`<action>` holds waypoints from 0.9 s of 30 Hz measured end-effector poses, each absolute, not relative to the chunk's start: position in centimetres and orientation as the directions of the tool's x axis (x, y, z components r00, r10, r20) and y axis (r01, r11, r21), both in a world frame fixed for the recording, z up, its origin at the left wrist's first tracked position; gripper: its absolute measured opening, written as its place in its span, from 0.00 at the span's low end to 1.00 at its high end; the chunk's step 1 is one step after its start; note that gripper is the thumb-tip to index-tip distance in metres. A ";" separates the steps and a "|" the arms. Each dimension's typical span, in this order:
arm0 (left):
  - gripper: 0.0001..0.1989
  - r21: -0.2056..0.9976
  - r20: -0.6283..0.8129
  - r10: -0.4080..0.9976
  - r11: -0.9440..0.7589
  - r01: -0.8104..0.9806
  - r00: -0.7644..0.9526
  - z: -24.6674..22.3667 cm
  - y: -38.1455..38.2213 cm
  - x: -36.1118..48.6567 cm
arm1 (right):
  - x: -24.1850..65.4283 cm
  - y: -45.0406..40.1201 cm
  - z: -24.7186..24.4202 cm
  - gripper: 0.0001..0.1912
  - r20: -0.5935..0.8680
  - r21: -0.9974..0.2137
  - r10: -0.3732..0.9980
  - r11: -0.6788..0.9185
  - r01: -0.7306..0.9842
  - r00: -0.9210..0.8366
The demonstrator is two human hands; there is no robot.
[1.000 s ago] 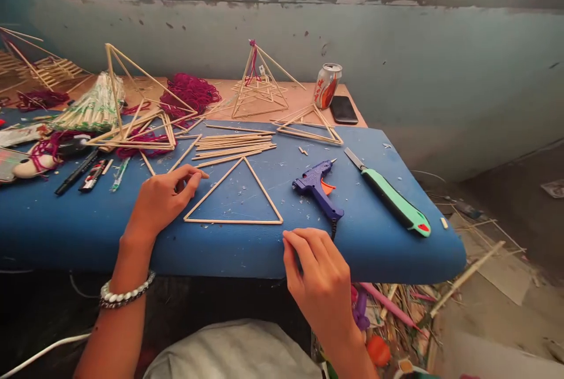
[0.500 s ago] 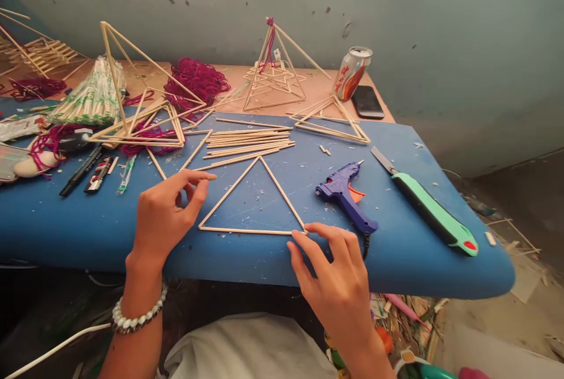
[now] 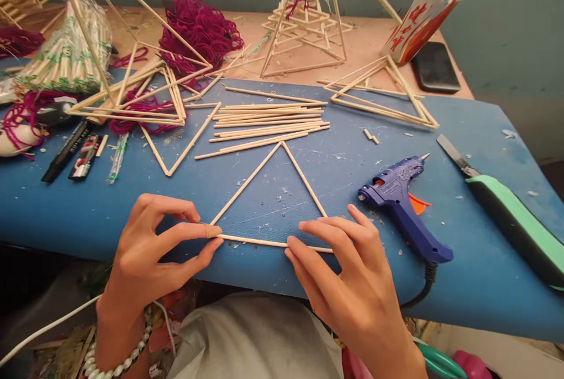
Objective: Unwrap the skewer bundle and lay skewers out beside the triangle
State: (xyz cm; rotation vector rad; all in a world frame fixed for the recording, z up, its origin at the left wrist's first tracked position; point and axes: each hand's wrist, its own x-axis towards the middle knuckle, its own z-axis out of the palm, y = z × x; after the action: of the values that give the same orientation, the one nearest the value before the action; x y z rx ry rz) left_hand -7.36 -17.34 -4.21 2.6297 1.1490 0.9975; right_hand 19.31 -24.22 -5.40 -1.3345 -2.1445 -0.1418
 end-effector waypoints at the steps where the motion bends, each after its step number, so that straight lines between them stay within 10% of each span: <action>1: 0.09 0.337 0.528 0.681 -0.716 0.611 0.507 -4.3 -17.3 -7.4 | 19.2 -24.2 -5.4 0.12 0.537 -0.224 0.784 0.488 0.844 -0.311; 27: 0.24 0.394 0.559 0.711 -0.681 0.617 0.428 -5.5 -17.5 -7.7 | 19.2 -24.1 -5.9 0.12 0.522 -0.251 0.802 0.471 0.846 -0.292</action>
State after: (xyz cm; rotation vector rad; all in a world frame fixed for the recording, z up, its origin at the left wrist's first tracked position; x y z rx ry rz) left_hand -7.65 -17.48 -5.48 2.5435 1.1896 1.0917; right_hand 19.19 -24.14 -5.95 -1.3606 -2.1291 -0.0965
